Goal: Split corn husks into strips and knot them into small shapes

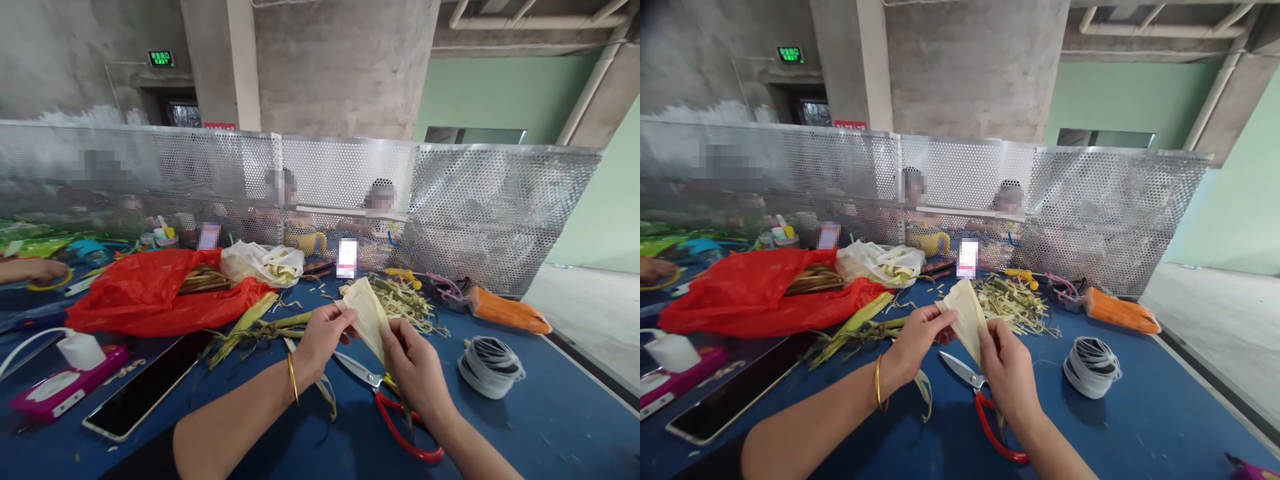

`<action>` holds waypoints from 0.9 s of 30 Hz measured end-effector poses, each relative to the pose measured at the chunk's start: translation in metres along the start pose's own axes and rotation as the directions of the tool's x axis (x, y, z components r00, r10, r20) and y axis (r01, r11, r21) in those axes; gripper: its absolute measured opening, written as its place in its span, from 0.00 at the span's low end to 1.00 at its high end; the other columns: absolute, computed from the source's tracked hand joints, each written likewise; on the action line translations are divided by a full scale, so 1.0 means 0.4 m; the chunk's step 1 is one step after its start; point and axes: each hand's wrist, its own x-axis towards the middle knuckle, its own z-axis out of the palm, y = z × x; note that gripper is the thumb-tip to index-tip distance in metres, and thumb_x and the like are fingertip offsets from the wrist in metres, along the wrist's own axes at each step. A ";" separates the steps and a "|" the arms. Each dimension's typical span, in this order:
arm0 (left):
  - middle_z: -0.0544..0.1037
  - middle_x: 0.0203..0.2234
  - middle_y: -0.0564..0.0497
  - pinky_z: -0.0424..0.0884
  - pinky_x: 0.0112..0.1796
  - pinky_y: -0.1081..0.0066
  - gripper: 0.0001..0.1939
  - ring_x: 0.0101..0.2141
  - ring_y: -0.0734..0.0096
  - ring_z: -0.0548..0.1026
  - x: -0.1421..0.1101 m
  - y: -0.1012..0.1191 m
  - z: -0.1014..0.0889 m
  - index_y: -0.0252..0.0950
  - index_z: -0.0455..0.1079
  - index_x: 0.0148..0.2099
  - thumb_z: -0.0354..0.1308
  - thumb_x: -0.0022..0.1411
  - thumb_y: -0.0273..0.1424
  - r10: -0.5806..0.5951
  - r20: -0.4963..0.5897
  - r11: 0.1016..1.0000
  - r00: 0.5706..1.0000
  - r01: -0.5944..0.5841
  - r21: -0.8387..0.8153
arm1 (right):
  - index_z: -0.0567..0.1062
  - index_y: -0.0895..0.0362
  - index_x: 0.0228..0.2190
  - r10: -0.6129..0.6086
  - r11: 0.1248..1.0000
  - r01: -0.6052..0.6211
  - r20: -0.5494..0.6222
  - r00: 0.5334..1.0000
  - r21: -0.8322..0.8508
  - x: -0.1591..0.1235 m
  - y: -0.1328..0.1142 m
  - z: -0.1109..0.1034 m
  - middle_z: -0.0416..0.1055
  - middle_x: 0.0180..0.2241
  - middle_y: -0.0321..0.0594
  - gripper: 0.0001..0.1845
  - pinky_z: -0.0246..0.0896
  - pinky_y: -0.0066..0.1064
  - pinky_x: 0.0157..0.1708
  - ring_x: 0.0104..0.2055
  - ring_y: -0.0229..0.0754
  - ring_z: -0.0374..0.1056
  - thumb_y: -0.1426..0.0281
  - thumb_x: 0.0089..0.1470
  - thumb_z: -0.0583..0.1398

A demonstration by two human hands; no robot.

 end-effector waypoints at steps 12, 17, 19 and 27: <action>0.73 0.20 0.52 0.62 0.21 0.78 0.09 0.20 0.77 0.69 0.003 0.009 -0.002 0.32 0.72 0.28 0.58 0.52 0.33 0.021 -0.051 0.999 0.999 -0.019 0.040 | 0.67 0.56 0.23 0.009 0.999 -0.006 -0.066 0.998 0.052 0.017 0.000 -0.005 0.62 0.21 0.33 0.17 0.53 0.25 0.25 0.25 0.37 0.58 0.58 0.56 0.53; 0.73 0.21 0.52 0.62 0.21 0.78 0.10 0.21 0.77 0.68 0.002 0.012 -0.006 0.32 0.73 0.29 0.59 0.52 0.36 -0.010 -0.058 1.000 0.998 0.011 0.020 | 0.70 0.58 0.26 0.084 0.973 -0.085 0.015 0.996 0.215 0.021 0.001 0.004 0.63 0.22 0.34 0.19 0.54 0.26 0.25 0.25 0.37 0.57 0.55 0.54 0.55; 0.75 0.23 0.51 0.62 0.20 0.78 0.11 0.22 0.76 0.69 -0.008 0.005 0.003 0.33 0.74 0.32 0.60 0.50 0.37 -0.049 0.007 0.998 0.999 0.049 0.040 | 0.69 0.57 0.25 0.067 0.977 -0.067 0.007 0.998 0.204 0.016 0.006 0.013 0.63 0.22 0.33 0.18 0.53 0.26 0.24 0.25 0.37 0.57 0.55 0.55 0.55; 0.72 0.18 0.55 0.60 0.19 0.77 0.04 0.19 0.76 0.66 -0.010 -0.027 0.016 0.34 0.73 0.27 0.58 0.48 0.29 -0.016 -0.127 0.984 0.992 0.038 0.173 | 0.65 0.54 0.33 -0.002 0.997 0.011 0.118 0.993 -0.076 -0.012 0.009 0.039 0.68 0.23 0.33 0.11 0.54 0.27 0.22 0.23 0.38 0.64 0.60 0.53 0.57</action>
